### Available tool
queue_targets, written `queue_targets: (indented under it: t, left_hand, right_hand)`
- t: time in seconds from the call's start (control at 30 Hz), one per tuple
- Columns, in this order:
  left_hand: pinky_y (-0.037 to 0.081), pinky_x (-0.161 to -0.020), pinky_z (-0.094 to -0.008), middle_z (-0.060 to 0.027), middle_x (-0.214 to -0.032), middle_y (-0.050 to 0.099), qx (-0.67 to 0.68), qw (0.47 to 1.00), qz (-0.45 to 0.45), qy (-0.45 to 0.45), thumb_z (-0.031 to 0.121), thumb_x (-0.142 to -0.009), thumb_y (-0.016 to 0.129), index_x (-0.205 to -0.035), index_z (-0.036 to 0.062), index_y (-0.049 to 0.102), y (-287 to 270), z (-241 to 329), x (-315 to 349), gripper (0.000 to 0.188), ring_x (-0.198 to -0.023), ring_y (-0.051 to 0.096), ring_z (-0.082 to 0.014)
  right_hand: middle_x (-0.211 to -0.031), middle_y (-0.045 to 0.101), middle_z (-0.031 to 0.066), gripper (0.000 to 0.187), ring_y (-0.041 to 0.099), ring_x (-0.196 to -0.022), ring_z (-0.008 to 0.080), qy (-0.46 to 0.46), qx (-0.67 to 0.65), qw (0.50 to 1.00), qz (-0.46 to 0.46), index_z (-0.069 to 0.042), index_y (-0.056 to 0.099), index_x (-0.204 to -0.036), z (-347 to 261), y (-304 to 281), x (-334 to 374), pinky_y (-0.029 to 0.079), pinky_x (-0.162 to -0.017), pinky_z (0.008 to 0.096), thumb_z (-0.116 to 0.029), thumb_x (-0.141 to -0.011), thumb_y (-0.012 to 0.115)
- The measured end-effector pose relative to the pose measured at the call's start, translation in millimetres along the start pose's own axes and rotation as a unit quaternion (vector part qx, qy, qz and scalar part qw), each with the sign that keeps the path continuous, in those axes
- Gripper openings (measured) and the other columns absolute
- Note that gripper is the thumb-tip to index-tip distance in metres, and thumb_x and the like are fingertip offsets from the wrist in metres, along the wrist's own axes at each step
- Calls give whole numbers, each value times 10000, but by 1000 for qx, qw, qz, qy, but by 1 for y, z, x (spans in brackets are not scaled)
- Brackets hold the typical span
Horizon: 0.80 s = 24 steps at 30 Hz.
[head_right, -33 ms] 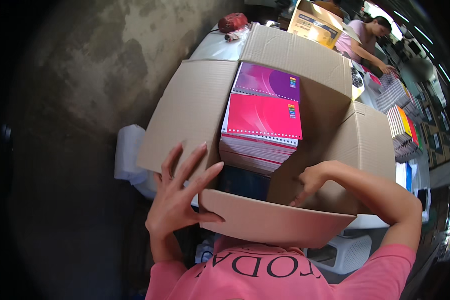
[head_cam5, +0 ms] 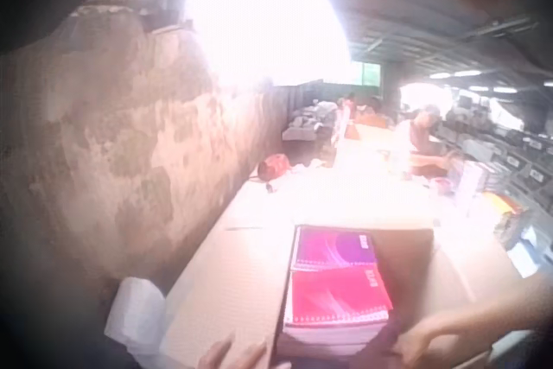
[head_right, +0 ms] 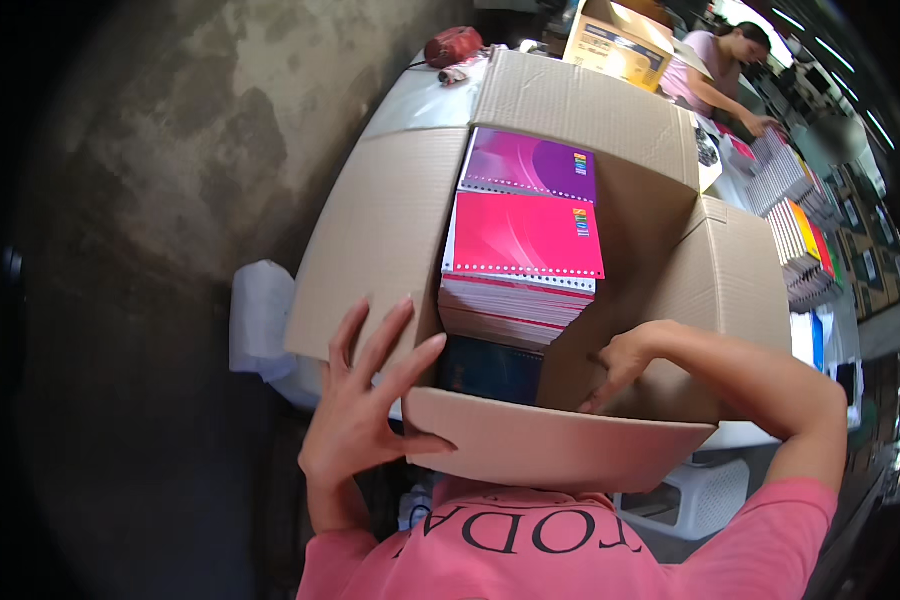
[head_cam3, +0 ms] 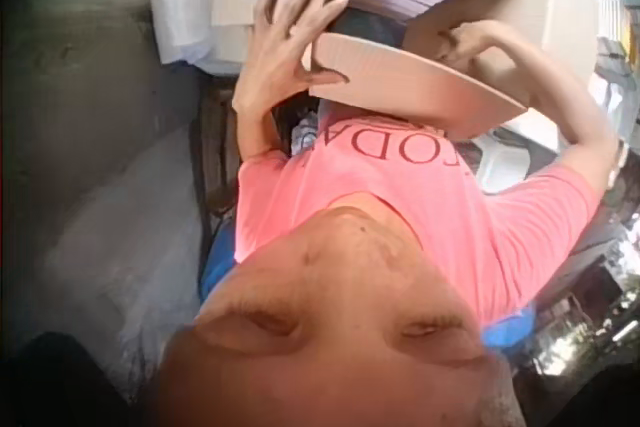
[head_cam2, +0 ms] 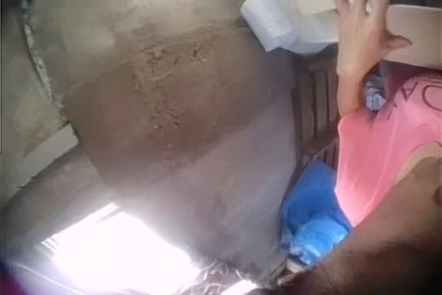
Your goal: The person uses shears to trim or cut elements of spiral-bound notebooks from a stack, places a notebook into a cardboard box, and then uses a stapler to join materials.
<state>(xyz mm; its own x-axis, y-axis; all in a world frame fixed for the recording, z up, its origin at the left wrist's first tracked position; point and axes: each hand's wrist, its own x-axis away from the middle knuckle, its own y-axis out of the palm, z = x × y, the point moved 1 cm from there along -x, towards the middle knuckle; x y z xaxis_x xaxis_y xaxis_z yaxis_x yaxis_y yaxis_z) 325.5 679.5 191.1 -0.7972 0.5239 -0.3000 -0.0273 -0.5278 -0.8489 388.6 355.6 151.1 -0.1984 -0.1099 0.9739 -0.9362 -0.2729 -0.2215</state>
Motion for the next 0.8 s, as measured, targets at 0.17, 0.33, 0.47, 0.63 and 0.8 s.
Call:
queue_targets:
  t: [0.17, 0.33, 0.47, 0.63, 0.8]
  left_hand:
    - [247, -1042, -520, -197, -1431, 337, 87, 991, 81, 68, 484, -551, 831, -1212, 210, 560, 22, -17, 6, 765, -1300, 259, -434]
    - [217, -1048, -444, -213, -1407, 368, 90, 989, 86, 76, 482, -559, 829, -1135, 222, 599, 29, -23, 12, 672, -1285, 274, -390]
    - [209, -1044, -399, -255, -1382, 375, 70, 988, 69, 118, 456, -580, 831, -1043, 220, 629, 26, -30, 7, 558, -1288, 251, -349]
    - [244, -1033, -341, -190, -1282, 518, 89, 986, 114, 81, 415, -738, 728, -1080, 290, 622, 29, -32, 6, 380, -1250, 347, -256]
    - [244, -1025, -359, -220, -1314, 453, 64, 986, 92, 126, 385, -735, 742, -1015, 278, 621, 29, -40, 8, 324, -1263, 277, -304]
  right_hand:
    - [-1440, 312, 193, 940, 357, -1312, 302, -36, -415, 906, -77, -105, 333, -1414, 15, 19, -55, 303, -1075, 415, -683, -725, 607]
    - [-1365, 421, 76, 767, 412, -1242, 219, -34, -691, 722, 0, -130, 433, -1340, -59, 39, -85, 341, -1020, 362, -569, -752, 657]
    - [-1258, 526, 34, 631, 464, -1149, 160, -56, -801, 594, 37, -161, 514, -1265, -73, 64, -121, 390, -924, 341, -487, -752, 683]
    - [-1223, 570, 61, 603, 526, -1108, 184, -30, -829, 559, 4, -148, 517, -1252, -85, 37, -97, 408, -948, 341, -457, -758, 672]
    - [-1216, 550, 68, 522, 519, -1073, 210, -77, -828, 555, -16, -143, 536, -1213, -83, 51, -101, 439, -919, 365, -310, -745, 697]
